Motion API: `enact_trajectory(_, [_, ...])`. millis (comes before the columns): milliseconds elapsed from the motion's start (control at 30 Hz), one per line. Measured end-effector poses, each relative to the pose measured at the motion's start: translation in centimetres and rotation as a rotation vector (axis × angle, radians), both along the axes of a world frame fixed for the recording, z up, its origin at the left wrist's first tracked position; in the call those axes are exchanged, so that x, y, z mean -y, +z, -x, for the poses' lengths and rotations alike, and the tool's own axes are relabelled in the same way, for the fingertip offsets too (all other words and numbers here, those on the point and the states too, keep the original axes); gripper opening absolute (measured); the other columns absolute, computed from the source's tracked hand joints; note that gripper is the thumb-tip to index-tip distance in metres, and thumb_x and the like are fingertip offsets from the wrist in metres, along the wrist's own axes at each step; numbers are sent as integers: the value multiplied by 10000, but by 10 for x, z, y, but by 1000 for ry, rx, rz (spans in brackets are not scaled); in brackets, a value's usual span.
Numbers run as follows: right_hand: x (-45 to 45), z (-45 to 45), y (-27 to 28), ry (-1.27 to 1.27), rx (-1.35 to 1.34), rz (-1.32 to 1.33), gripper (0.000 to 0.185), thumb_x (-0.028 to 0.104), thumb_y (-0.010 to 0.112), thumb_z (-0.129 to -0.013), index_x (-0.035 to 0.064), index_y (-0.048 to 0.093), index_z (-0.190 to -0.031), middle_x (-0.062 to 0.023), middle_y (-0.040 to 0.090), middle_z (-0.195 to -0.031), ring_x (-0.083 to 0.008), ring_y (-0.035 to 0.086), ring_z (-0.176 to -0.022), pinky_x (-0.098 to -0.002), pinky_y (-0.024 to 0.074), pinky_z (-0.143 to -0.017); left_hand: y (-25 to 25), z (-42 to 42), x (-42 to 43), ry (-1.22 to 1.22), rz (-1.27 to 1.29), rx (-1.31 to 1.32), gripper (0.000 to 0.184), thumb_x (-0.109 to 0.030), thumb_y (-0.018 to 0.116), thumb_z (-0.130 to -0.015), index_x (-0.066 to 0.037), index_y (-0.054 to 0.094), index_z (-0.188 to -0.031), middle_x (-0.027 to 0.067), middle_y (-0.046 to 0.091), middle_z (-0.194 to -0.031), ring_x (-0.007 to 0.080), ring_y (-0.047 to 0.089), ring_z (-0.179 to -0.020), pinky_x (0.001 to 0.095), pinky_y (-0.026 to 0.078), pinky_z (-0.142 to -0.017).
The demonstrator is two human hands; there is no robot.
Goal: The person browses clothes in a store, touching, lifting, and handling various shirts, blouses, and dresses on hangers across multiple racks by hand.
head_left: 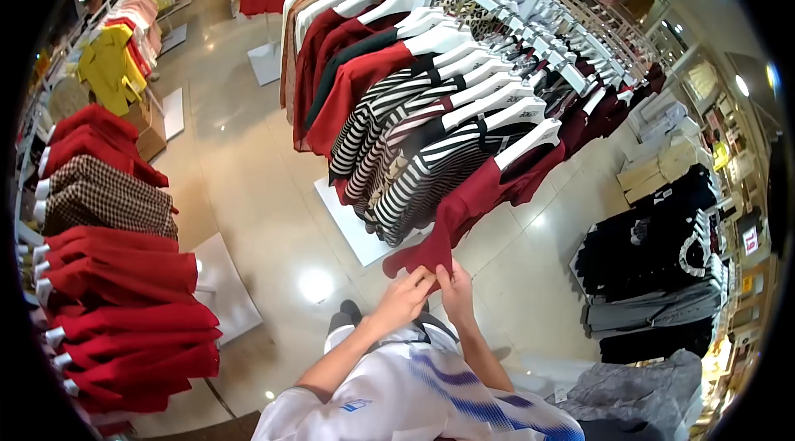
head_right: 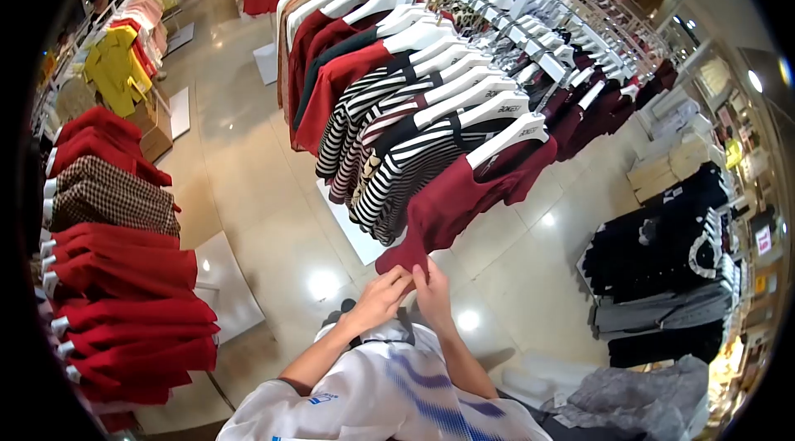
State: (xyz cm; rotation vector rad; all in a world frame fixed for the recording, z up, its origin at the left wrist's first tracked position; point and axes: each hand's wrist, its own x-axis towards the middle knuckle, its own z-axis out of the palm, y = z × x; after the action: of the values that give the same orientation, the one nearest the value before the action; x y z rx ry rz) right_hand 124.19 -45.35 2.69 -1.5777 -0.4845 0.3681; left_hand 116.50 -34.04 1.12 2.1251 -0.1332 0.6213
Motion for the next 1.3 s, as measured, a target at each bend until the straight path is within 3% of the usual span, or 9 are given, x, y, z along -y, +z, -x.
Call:
enact_trajectory(200, [-9, 6, 27, -213, 64, 6, 213, 96, 417, -953, -19, 569, -1050, -42, 606, -893, -101, 532, -858, -234, 423, -796, 0, 11, -21, -189, 6, -3, 191, -93, 621, -775, 8, 541, -916, 123, 529, -904, 309, 558, -789, 391, 450, -673])
enact_trajectory(300, [5, 5, 23, -273, 56, 52, 193, 119, 427, -957, -11, 569, -960, -24, 587, -834, -85, 509, -788, -249, 415, -718, -24, 0, -34, 20, 210, 33, 235, -142, 654, -778, 21, 523, -883, 142, 524, -883, 325, 531, -813, 391, 423, -712])
enact_trajectory(400, [14, 4, 16, -323, 125, 190, 194, 121, 450, -946, -7, 565, -857, -19, 538, -740, -82, 470, -688, -273, 393, -612, -14, -19, -63, 377, 135, 50, 344, -187, 688, -753, 34, 497, -936, 164, 493, -945, 331, 486, -872, 384, 389, -746])
enact_trajectory(467, [11, 2, 21, -433, 567, 242, 205, 118, 449, -940, -12, 558, -826, -1, 481, -697, -83, 421, -668, -245, 362, -607, 0, -35, -78, 488, 61, 86, 433, -219, 719, -719, 33, 487, -984, 170, 478, -1009, 333, 464, -916, 412, 352, -805])
enact_trajectory(733, [20, 7, 20, -475, 340, 261, 292, 168, 420, -961, 4, 485, -729, 8, 442, -648, -70, 391, -628, -227, 352, -581, -4, -66, -96, 517, -290, 63, 196, -85, 659, -724, 1, 545, -859, 113, 528, -925, 300, 456, -869, 396, 333, -738])
enact_trajectory(900, [14, -4, 18, -437, 64, -96, 319, 186, 409, -974, 35, 400, -693, 46, 366, -658, -51, 315, -635, -217, 310, -563, -11, -44, -109, 454, 99, 153, 120, -42, 632, -761, 26, 533, -765, 112, 532, -876, 278, 499, -826, 348, 380, -728])
enact_trajectory(1000, [14, -11, 18, -458, 115, -67, 309, 191, 420, -973, 40, 411, -703, 49, 354, -660, -48, 304, -637, -217, 300, -556, -4, -33, -116, 352, 311, 158, 129, -44, 624, -794, 54, 544, -772, 118, 558, -905, 260, 542, -806, 321, 422, -720])
enact_trajectory(1133, [7, -10, 33, -445, 95, -77, 178, 112, 494, -937, 4, 515, -797, 19, 528, -758, -47, 471, -734, -195, 398, -684, 1, -27, -123, 272, 394, 134, 152, -76, 560, -868, 56, 545, -795, 90, 570, -923, 166, 541, -779, 263, 426, -718])
enact_trajectory(1300, [-8, -8, 31, -318, 71, -87, 36, 18, 534, -897, -2, 513, -918, -14, 574, -841, -58, 531, -838, -193, 422, -745, 0, -29, -106, 50, 513, 107, 216, 67, 631, -776, -32, 439, -781, 107, 536, -1001, 160, 522, -892, 252, 420, -773])
